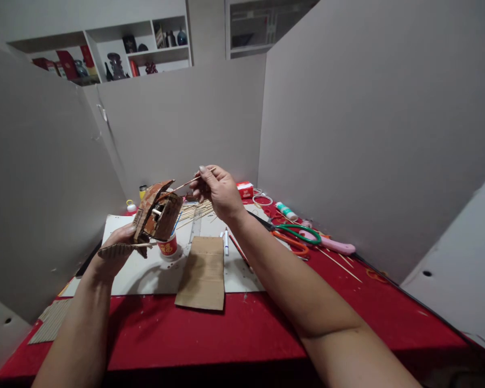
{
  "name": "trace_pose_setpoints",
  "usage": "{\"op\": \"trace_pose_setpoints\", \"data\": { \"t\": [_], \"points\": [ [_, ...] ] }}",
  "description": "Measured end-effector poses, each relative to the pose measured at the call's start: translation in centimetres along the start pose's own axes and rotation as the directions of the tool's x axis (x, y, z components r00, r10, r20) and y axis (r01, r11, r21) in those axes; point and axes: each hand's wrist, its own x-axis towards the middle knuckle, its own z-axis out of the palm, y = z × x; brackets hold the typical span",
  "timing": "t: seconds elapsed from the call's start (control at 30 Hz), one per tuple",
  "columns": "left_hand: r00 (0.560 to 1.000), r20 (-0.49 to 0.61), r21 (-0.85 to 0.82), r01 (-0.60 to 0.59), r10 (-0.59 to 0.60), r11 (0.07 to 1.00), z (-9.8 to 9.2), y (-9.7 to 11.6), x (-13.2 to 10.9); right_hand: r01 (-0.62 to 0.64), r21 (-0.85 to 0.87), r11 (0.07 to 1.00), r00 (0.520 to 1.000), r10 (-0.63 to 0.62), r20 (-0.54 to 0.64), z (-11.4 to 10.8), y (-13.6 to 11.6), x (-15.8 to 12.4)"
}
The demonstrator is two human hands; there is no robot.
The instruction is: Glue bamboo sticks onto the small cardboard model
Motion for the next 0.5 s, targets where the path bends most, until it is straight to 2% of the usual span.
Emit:
{"op": "trace_pose_setpoints", "data": {
  "t": [0.13,0.33,0.5],
  "points": [
    [1.0,0.014,0.007,0.012,-0.012,1.0,0.05,-0.07,0.14,0.012,-0.007,1.0,1.0,-0.012,-0.01,-0.35,-0.31,0.16],
    [1.0,0.007,0.027,0.0,0.0,1.0,-0.2,-0.35,0.21,-0.025,-0.03,0.999,0.996,0.027,0.079,-0.61,-0.45,0.13],
    [1.0,0.017,0.042,0.014,-0.015,0.999,-0.29,-0.32,0.18,0.014,-0.023,1.0,0.998,-0.013,0.062,-0.78,-0.57,0.18]
  ]
}}
